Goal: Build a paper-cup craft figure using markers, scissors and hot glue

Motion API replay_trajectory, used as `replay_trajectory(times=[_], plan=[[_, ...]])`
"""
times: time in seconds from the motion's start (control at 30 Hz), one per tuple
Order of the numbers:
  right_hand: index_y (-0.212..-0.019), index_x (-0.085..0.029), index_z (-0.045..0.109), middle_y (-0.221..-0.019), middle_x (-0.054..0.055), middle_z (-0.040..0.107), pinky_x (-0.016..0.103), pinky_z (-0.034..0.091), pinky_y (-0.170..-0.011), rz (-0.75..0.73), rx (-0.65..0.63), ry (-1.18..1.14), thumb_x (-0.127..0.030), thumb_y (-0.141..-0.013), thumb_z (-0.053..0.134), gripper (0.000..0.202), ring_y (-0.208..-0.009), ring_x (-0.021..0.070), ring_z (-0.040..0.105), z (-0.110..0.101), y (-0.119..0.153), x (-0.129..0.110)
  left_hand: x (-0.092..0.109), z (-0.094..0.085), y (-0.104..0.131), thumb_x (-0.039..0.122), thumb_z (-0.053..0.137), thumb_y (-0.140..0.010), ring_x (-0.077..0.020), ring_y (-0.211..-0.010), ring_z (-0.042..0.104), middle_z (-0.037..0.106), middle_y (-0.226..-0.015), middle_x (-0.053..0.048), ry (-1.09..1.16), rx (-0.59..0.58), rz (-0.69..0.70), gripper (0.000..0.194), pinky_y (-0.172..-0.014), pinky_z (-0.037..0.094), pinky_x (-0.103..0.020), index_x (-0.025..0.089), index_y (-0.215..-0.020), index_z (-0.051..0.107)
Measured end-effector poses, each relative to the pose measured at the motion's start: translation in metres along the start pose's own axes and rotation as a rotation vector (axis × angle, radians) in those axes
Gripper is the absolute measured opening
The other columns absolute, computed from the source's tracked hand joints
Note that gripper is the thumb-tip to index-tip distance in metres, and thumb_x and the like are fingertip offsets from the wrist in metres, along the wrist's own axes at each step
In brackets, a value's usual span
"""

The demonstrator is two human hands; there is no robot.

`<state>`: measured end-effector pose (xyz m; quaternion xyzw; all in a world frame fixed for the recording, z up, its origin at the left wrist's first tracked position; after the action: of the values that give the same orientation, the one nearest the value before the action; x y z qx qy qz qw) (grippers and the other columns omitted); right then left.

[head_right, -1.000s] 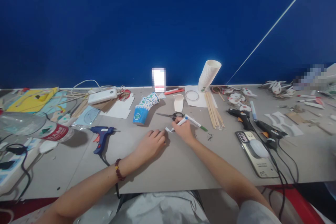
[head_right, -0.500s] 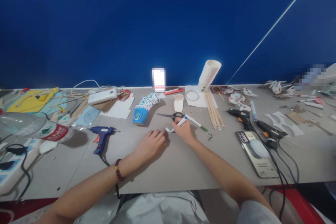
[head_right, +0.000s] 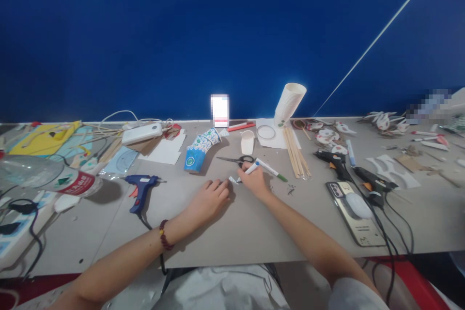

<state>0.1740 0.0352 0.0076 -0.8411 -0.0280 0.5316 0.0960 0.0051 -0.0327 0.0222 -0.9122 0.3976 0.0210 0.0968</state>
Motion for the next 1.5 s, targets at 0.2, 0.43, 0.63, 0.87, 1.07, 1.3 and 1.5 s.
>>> replay_trajectory(times=[0.2, 0.43, 0.63, 0.87, 1.07, 1.3, 1.5], plan=[[-0.046, -0.024, 0.028, -0.042, -0.006, 0.032, 0.025, 0.028, -0.045, -0.016, -0.011, -0.008, -0.03, -0.064, 0.047, 0.027, -0.044, 0.011, 0.033, 0.0, 0.0, 0.0, 0.0, 0.001, 0.0, 0.029, 0.054, -0.092, -0.0228, -0.095, 0.055, 0.06, -0.12, -0.009, -0.006, 0.004, -0.001, 0.015, -0.075, 0.039, -0.037, 0.016, -0.099, 0.058], [-0.045, -0.024, 0.03, -0.041, -0.007, 0.031, 0.025, 0.028, -0.045, -0.002, -0.016, -0.036, -0.03, -0.063, 0.048, 0.026, -0.044, 0.0107, 0.033, 0.0, 0.0, 0.0, 0.0, 0.003, 0.001, 0.029, 0.054, -0.093, -0.0228, -0.097, 0.055, 0.06, -0.12, -0.01, 0.01, 0.044, -0.004, 0.016, -0.077, 0.039, -0.037, 0.015, -0.101, 0.058], [-0.045, -0.023, 0.033, -0.041, -0.006, 0.035, 0.024, 0.028, -0.044, 0.038, -0.005, -0.087, -0.029, -0.063, 0.051, 0.026, -0.044, 0.0105, 0.035, 0.0, 0.001, 0.003, 0.001, 0.002, 0.0, 0.028, 0.056, -0.091, -0.023, -0.095, 0.056, 0.061, -0.119, -0.01, 0.009, 0.036, 0.002, 0.016, -0.075, 0.04, -0.038, 0.015, -0.1, 0.057], [-0.05, -0.023, 0.038, -0.043, -0.007, 0.037, 0.024, 0.033, -0.043, 0.08, 0.052, -0.178, -0.042, -0.073, 0.057, 0.035, -0.043, 0.0115, 0.04, -0.002, 0.002, 0.007, -0.008, 0.004, 0.003, 0.03, 0.053, -0.092, -0.0232, -0.095, 0.057, 0.063, -0.116, -0.01, 0.157, 0.108, -0.034, 0.015, -0.077, 0.042, -0.039, 0.016, -0.096, 0.057], [-0.05, -0.023, 0.038, -0.042, -0.006, 0.038, 0.023, 0.033, -0.039, 0.118, 0.031, -0.275, -0.055, -0.075, 0.058, 0.045, -0.041, 0.0103, 0.038, -0.001, 0.002, 0.006, -0.018, -0.001, 0.006, 0.031, 0.046, -0.096, -0.0201, -0.09, 0.059, 0.067, -0.098, -0.007, 0.47, 0.209, -0.186, 0.019, -0.078, 0.044, -0.034, 0.018, -0.095, 0.06], [-0.054, -0.021, 0.047, -0.039, -0.005, 0.047, 0.02, 0.028, -0.034, 0.214, -0.206, -0.456, -0.058, -0.067, 0.068, 0.044, -0.034, 0.0081, 0.038, 0.006, 0.011, -0.002, -0.025, 0.001, 0.008, 0.047, 0.051, -0.092, -0.0165, -0.07, 0.06, 0.068, -0.077, -0.003, 0.713, 0.227, -0.39, 0.032, -0.066, 0.044, -0.028, 0.018, -0.088, 0.064], [-0.059, -0.019, 0.057, -0.045, 0.0, 0.057, 0.02, 0.034, -0.037, 0.276, -0.288, -0.618, -0.062, -0.071, 0.06, 0.045, -0.04, 0.011, 0.05, 0.006, 0.017, -0.003, -0.027, 0.001, 0.007, 0.05, 0.05, -0.092, -0.0173, -0.074, 0.062, 0.07, -0.08, -0.004, 0.72, 0.241, -0.376, 0.037, -0.069, 0.044, -0.028, 0.017, -0.09, 0.067]])
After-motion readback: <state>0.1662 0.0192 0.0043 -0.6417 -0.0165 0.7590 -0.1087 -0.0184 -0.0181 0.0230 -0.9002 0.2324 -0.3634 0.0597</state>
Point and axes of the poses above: each hand's wrist, its own y-axis away from the middle knuckle, its own z-axis out of the palm, x = y × z, the point moved 2 cm from there along -y, towards the middle knuckle
